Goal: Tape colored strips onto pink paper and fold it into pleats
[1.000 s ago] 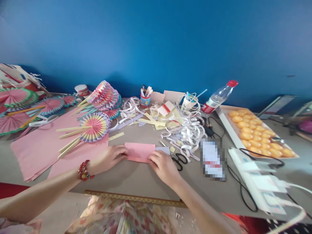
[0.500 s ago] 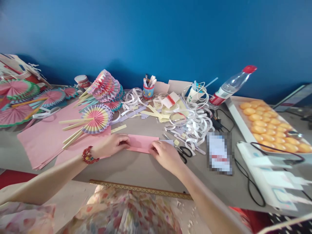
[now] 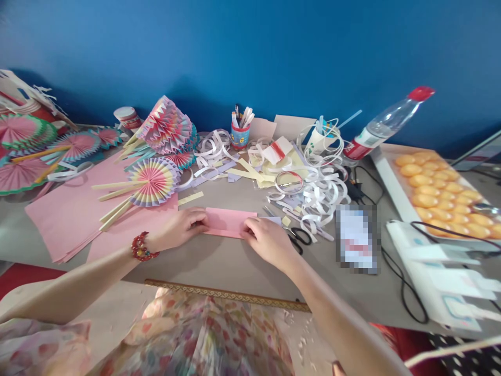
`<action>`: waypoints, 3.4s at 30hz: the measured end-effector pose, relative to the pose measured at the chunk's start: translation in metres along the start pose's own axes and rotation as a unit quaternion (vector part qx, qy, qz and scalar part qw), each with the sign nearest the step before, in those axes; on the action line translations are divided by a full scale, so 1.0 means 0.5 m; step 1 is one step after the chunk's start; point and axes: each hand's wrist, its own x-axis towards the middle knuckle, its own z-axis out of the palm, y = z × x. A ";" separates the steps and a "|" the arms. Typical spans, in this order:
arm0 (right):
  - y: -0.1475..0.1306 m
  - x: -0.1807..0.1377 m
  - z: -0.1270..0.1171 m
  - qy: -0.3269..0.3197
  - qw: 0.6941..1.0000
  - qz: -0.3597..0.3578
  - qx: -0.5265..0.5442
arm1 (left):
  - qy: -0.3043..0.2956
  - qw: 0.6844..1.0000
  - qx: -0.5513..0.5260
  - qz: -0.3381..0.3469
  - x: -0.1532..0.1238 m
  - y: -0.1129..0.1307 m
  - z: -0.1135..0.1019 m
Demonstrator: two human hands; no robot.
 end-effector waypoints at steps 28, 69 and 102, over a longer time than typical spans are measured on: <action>0.014 0.003 0.010 0.007 1.000 -0.019 0.023 | 0.005 0.996 0.076 0.042 -0.013 0.003 0.016; 0.024 -0.019 -0.005 0.017 0.999 -0.041 -0.008 | 0.008 0.996 0.082 0.024 -0.015 -0.001 0.019; 0.039 -0.041 0.038 0.100 0.977 -0.128 -0.139 | -0.054 0.957 0.245 0.144 -0.034 -0.036 0.022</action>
